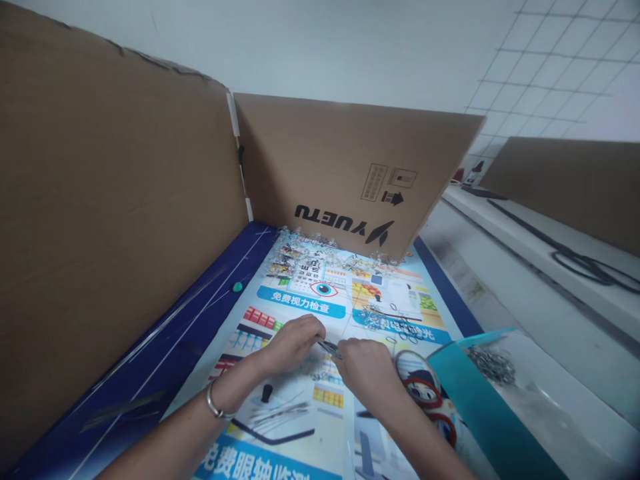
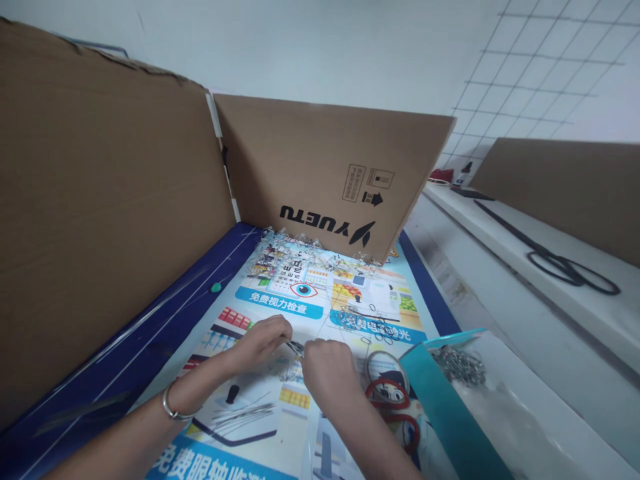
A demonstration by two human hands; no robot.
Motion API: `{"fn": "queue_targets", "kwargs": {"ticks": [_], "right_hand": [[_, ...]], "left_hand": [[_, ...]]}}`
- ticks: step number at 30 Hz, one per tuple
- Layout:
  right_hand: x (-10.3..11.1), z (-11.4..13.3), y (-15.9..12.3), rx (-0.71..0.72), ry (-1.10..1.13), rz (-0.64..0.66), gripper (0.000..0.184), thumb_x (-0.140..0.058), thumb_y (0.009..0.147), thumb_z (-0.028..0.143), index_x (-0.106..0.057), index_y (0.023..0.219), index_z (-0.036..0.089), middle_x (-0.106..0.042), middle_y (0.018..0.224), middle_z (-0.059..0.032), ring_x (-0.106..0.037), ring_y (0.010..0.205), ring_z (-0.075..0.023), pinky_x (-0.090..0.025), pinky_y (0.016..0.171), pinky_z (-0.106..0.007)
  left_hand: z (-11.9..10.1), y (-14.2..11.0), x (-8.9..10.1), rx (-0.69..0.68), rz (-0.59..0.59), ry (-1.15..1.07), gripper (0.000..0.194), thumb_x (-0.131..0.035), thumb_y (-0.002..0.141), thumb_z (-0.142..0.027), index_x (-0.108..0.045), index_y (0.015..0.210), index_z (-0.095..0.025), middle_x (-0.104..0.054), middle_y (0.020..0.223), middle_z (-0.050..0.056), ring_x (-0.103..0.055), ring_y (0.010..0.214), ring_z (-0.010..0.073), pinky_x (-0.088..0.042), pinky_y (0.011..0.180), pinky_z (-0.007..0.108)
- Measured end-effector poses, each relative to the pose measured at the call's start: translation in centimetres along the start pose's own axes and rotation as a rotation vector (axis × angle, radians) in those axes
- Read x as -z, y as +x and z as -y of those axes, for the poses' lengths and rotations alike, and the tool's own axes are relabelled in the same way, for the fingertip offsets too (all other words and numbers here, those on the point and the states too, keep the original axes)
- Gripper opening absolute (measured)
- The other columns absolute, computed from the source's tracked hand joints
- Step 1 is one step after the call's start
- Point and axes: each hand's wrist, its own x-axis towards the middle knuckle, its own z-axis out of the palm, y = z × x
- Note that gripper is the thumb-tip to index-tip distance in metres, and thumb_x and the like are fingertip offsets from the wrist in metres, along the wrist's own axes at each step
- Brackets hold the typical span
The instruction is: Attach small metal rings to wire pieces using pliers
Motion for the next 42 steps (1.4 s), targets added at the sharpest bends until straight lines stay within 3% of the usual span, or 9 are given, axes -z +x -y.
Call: {"fn": "queue_targets", "kwargs": {"ticks": [11,19,31,42], "right_hand": [[0.37,-0.14,0.13,-0.041,0.005,-0.043,0.025,-0.046,0.082,0.034,-0.062,0.076,0.017,-0.066,0.074,-0.0079,-0.062,0.069,-0.0207,-0.037,0.056,-0.025],[0.27,-0.13,0.0,-0.029,0.002,-0.017,0.023,-0.044,0.083,0.032,-0.062,0.078,0.018,-0.066,0.076,-0.0073,-0.062,0.07,-0.0205,-0.037,0.057,-0.026],[0.18,0.01,0.01,-0.012,0.003,-0.016,0.019,-0.047,0.081,0.027,-0.062,0.079,0.016,-0.066,0.076,-0.0087,-0.061,0.069,-0.019,-0.037,0.058,-0.024],[0.15,-0.06,0.01,0.014,0.008,0.002,0.025,-0.045,0.083,0.033,-0.063,0.079,0.017,-0.066,0.076,-0.0093,-0.062,0.071,-0.0206,-0.037,0.059,-0.026]], "left_hand": [[0.16,0.08,0.05,0.094,-0.089,-0.082,0.016,-0.036,0.084,-0.014,-0.048,0.075,-0.018,-0.052,0.075,0.002,-0.045,0.073,0.0134,-0.038,0.068,0.025],[0.19,0.02,-0.14,0.078,-0.113,-0.107,0.014,-0.039,0.085,-0.018,-0.049,0.075,-0.018,-0.052,0.075,0.002,-0.046,0.073,0.0135,-0.038,0.068,0.025],[0.07,-0.08,-0.09,0.01,-0.056,-0.074,0.017,-0.035,0.084,-0.012,-0.05,0.077,-0.017,-0.053,0.076,0.003,-0.047,0.075,0.0137,-0.038,0.069,0.025],[0.11,-0.12,-0.23,-0.028,-0.031,-0.021,0.018,-0.034,0.084,-0.011,-0.049,0.079,-0.018,-0.054,0.076,0.003,-0.048,0.075,0.014,-0.038,0.068,0.024]]}}
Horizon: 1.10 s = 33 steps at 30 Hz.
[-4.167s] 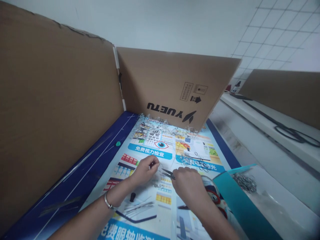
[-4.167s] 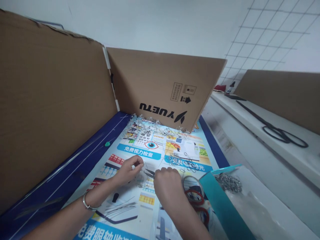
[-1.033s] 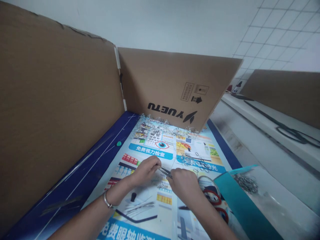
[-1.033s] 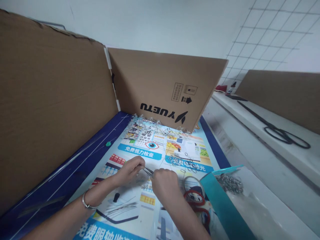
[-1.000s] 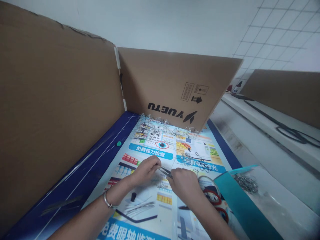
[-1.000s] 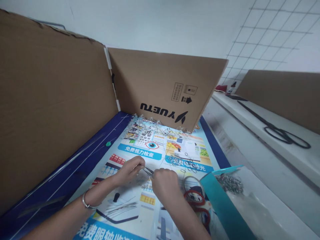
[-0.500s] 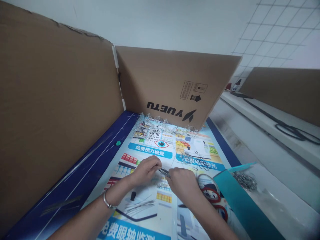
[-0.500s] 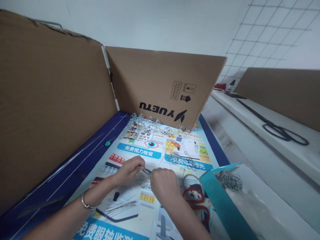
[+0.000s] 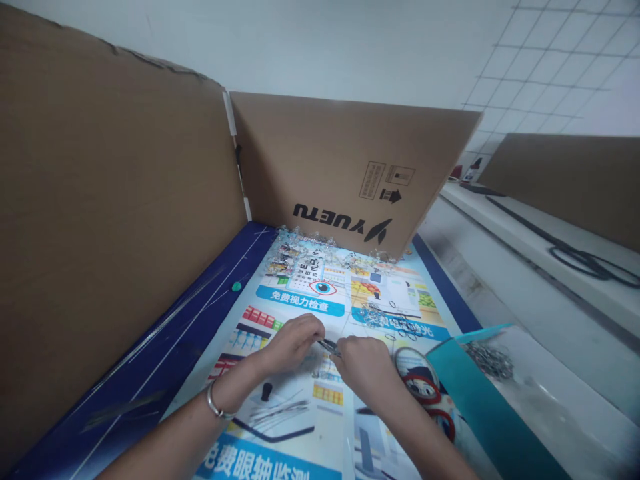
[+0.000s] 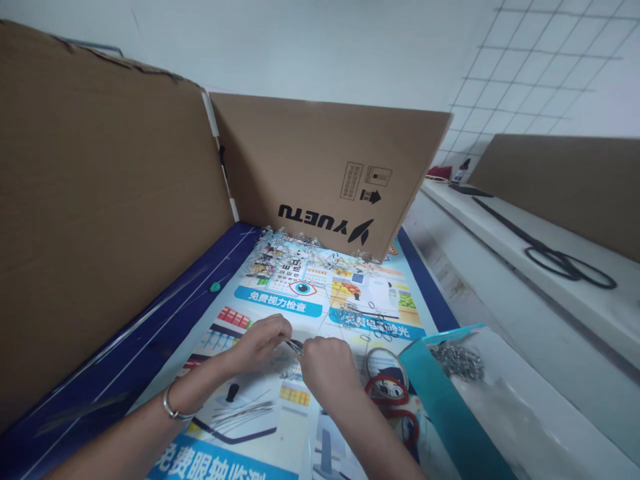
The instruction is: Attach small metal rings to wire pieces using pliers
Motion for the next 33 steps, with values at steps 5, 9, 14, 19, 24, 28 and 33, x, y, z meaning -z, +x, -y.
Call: {"fn": "queue_targets", "kwargs": {"ticks": [5,9,14,19,24,28,33], "right_hand": [[-0.25,-0.17,0.11,0.009,0.009,0.001,0.027,-0.047,0.082,0.037,-0.064,0.077,0.017,-0.067,0.074,-0.0092,-0.062,0.07,-0.0221,-0.037,0.058,-0.027],[-0.41,-0.19,0.15,0.014,0.018,-0.013,0.028,-0.047,0.082,0.038,-0.064,0.076,0.017,-0.067,0.072,-0.0095,-0.062,0.07,-0.0218,-0.036,0.057,-0.026],[-0.61,-0.22,0.31,0.0,0.032,-0.014,0.026,-0.046,0.082,0.037,-0.064,0.078,0.018,-0.067,0.075,-0.0091,-0.062,0.071,-0.0222,-0.036,0.057,-0.027],[-0.65,-0.29,0.48,-0.005,0.047,0.012,0.029,-0.046,0.082,0.04,-0.064,0.079,0.017,-0.067,0.077,-0.01,-0.062,0.072,-0.0226,-0.036,0.058,-0.027],[-0.69,-0.34,0.39,0.009,0.04,-0.018,0.026,-0.047,0.082,0.038,-0.064,0.078,0.018,-0.067,0.075,-0.0089,-0.062,0.071,-0.0217,-0.035,0.057,-0.026],[-0.89,-0.39,0.36,0.018,0.019,-0.034,0.025,-0.049,0.081,0.037,-0.064,0.076,0.018,-0.067,0.073,-0.0086,-0.062,0.068,-0.022,-0.034,0.055,-0.026],[-0.97,-0.35,0.56,0.03,0.01,-0.021,0.027,-0.046,0.082,0.037,-0.064,0.077,0.018,-0.067,0.072,-0.0091,-0.062,0.069,-0.0219,-0.034,0.055,-0.026]], "left_hand": [[-0.04,0.04,-0.04,-0.016,0.011,0.007,0.018,-0.033,0.084,-0.012,-0.049,0.077,-0.018,-0.055,0.075,0.003,-0.047,0.074,0.0136,-0.037,0.067,0.024],[-0.02,0.1,-0.01,-0.034,0.026,0.023,0.018,-0.033,0.083,-0.011,-0.048,0.076,-0.018,-0.054,0.073,0.003,-0.047,0.072,0.0138,-0.037,0.065,0.024],[0.28,0.15,0.11,-0.07,0.011,0.052,0.018,-0.032,0.083,-0.011,-0.048,0.076,-0.018,-0.054,0.073,0.003,-0.046,0.071,0.0141,-0.036,0.065,0.025],[0.38,0.26,0.26,-0.086,0.027,0.084,0.018,-0.032,0.083,-0.011,-0.047,0.075,-0.018,-0.054,0.072,0.003,-0.046,0.07,0.0142,-0.035,0.066,0.025],[0.31,0.25,0.33,-0.079,0.033,0.102,0.018,-0.033,0.083,-0.011,-0.047,0.074,-0.018,-0.055,0.072,0.002,-0.045,0.07,0.014,-0.035,0.067,0.026],[0.36,0.2,0.31,-0.078,0.039,0.106,0.017,-0.033,0.083,-0.011,-0.047,0.075,-0.018,-0.055,0.072,0.002,-0.046,0.071,0.0142,-0.035,0.066,0.026],[0.3,0.29,0.33,-0.082,0.046,0.089,0.018,-0.033,0.082,-0.01,-0.047,0.075,-0.018,-0.055,0.072,0.003,-0.046,0.07,0.0143,-0.036,0.066,0.025]]}}
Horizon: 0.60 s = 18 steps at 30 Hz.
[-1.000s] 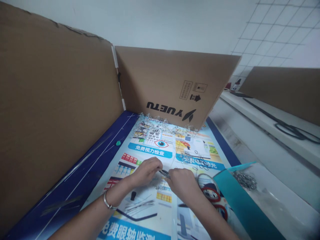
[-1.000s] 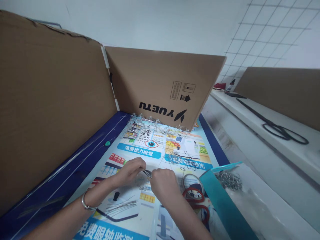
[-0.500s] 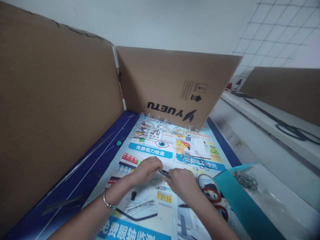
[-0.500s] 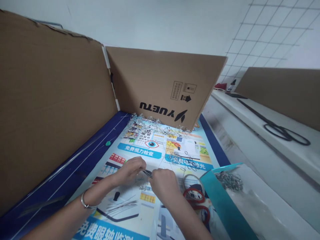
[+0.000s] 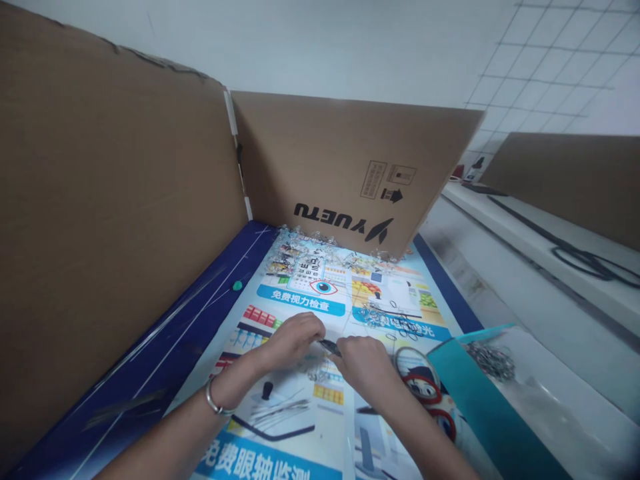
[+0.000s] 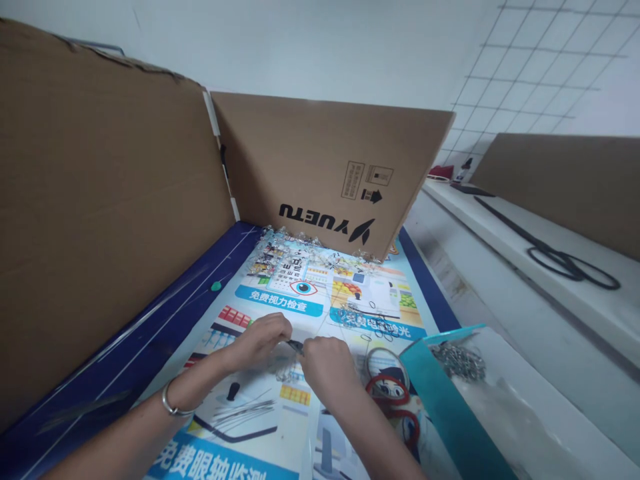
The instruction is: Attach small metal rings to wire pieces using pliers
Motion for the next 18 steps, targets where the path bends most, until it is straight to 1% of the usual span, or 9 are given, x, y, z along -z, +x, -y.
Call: {"fn": "queue_targets", "kwargs": {"ticks": [3,7,9,11,13,16,18], "right_hand": [[0.2,0.0,0.1,-0.013,0.009,0.018,0.028,-0.045,0.082,0.037,-0.064,0.078,0.017,-0.067,0.074,-0.0098,-0.062,0.07,-0.0214,-0.034,0.056,-0.025],[0.5,-0.4,0.0,-0.031,0.039,0.025,0.033,-0.043,0.082,0.043,-0.064,0.082,0.017,-0.066,0.078,-0.0097,-0.061,0.072,-0.0213,-0.034,0.058,-0.025],[0.6,-0.9,-0.2,-0.013,0.076,0.032,0.036,-0.042,0.081,0.046,-0.065,0.082,0.018,-0.066,0.079,-0.0092,-0.06,0.074,-0.0209,-0.034,0.058,-0.025],[0.8,-1.7,-0.3,0.027,0.143,0.065,0.035,-0.044,0.08,0.047,-0.065,0.08,0.019,-0.065,0.077,-0.0078,-0.059,0.073,-0.0198,-0.033,0.058,-0.024],[1.0,-2.7,-0.4,0.098,0.268,0.121,0.033,-0.047,0.078,0.047,-0.065,0.075,0.02,-0.064,0.071,-0.0046,-0.058,0.069,-0.0178,-0.033,0.057,-0.023],[1.2,-4.1,-0.1,0.187,0.587,0.182,0.036,-0.044,0.079,0.048,-0.064,0.071,0.02,-0.062,0.064,0.0007,-0.054,0.061,-0.014,-0.033,0.054,-0.022],[0.8,-4.6,0.5,0.157,0.848,0.195,0.041,-0.043,0.079,0.053,-0.064,0.075,0.018,-0.062,0.066,0.0009,-0.053,0.059,-0.0127,-0.036,0.055,-0.022]], "left_hand": [[0.0,0.0,0.1,0.022,-0.014,-0.019,0.018,-0.033,0.083,-0.011,-0.047,0.074,-0.018,-0.055,0.071,0.003,-0.046,0.07,0.0142,-0.036,0.067,0.026],[0.3,0.0,0.2,0.094,-0.064,-0.056,0.015,-0.036,0.083,-0.014,-0.048,0.075,-0.018,-0.054,0.074,0.003,-0.048,0.073,0.0144,-0.037,0.069,0.026],[0.4,-0.1,0.3,0.144,-0.093,-0.071,0.014,-0.037,0.084,-0.016,-0.047,0.076,-0.019,-0.053,0.076,0.003,-0.047,0.075,0.0148,-0.038,0.07,0.027],[0.5,-0.1,0.3,0.198,-0.123,-0.081,0.013,-0.036,0.084,-0.017,-0.047,0.076,-0.019,-0.052,0.076,0.003,-0.046,0.075,0.0148,-0.038,0.069,0.027],[0.6,-0.2,0.3,0.241,-0.152,-0.09,0.012,-0.036,0.084,-0.017,-0.046,0.077,-0.019,-0.051,0.076,0.002,-0.046,0.073,0.0144,-0.038,0.068,0.027],[0.6,-0.2,0.3,0.268,-0.183,-0.097,0.012,-0.036,0.084,-0.018,-0.045,0.076,-0.019,-0.049,0.075,0.001,-0.045,0.071,0.0137,-0.038,0.067,0.026],[0.6,-0.3,0.2,0.28,-0.202,-0.1,0.012,-0.037,0.084,-0.019,-0.045,0.075,-0.018,-0.049,0.074,0.001,-0.045,0.071,0.0133,-0.038,0.066,0.026]]}}
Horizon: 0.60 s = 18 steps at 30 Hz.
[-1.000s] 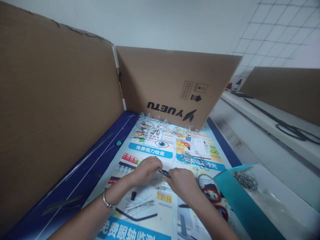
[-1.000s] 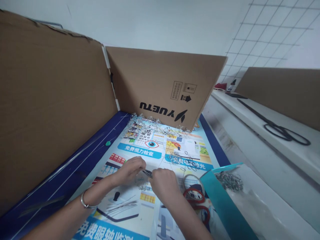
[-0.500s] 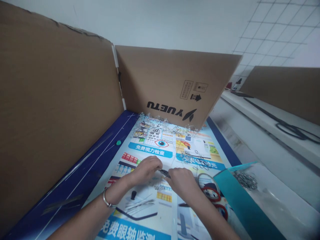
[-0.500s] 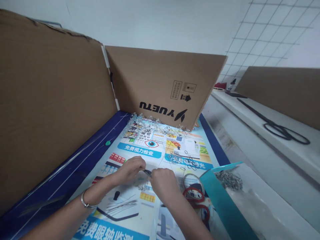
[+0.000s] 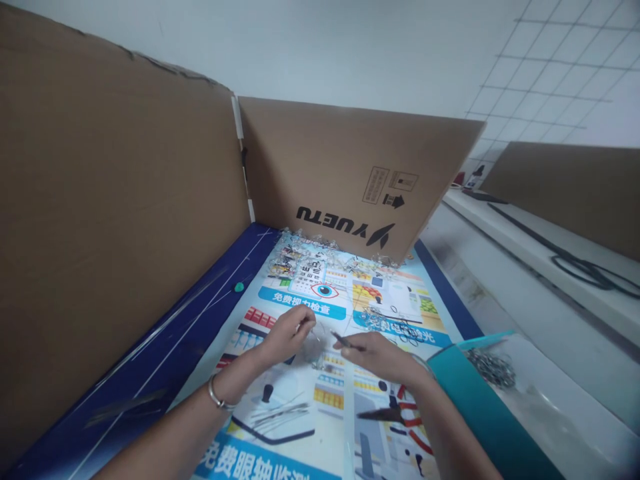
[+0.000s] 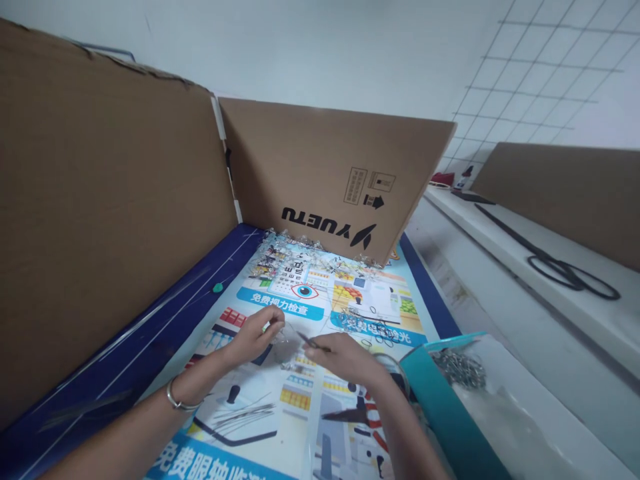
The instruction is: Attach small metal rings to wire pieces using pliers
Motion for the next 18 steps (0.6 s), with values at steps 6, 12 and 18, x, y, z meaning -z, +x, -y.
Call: {"fn": "queue_targets", "kwargs": {"ticks": [6,12,18], "right_hand": [[-3.1,-2.4,3.1,-0.152,0.797,-0.286,0.053,-0.037,0.077,0.063,-0.053,0.093,0.015,-0.057,0.059,0.0007,-0.056,0.049,-0.0134,-0.04,0.045,-0.023],[-5.6,-2.6,4.3,-0.12,0.949,-0.55,0.049,-0.039,0.074,0.066,-0.047,0.079,0.018,-0.056,0.056,0.0013,-0.054,0.045,-0.0122,-0.039,0.041,-0.021],[-7.1,-2.1,4.4,-0.066,0.641,-0.632,0.043,-0.043,0.077,0.057,-0.057,0.077,0.016,-0.057,0.061,-0.0012,-0.053,0.055,-0.0132,-0.043,0.052,-0.024]], "left_hand": [[0.2,-0.1,-0.1,0.035,-0.065,-0.031,0.011,-0.039,0.084,-0.02,-0.047,0.077,-0.018,-0.049,0.072,0.0,-0.045,0.068,0.0122,-0.038,0.065,0.024],[0.1,-0.1,-0.1,0.05,-0.105,-0.073,0.011,-0.04,0.083,-0.021,-0.047,0.076,-0.018,-0.048,0.071,-0.001,-0.045,0.067,0.0119,-0.038,0.064,0.024],[0.2,-0.2,-0.2,0.071,-0.127,-0.121,0.013,-0.039,0.085,-0.023,-0.047,0.075,-0.018,-0.049,0.072,0.0,-0.047,0.069,0.0121,-0.038,0.066,0.024]]}}
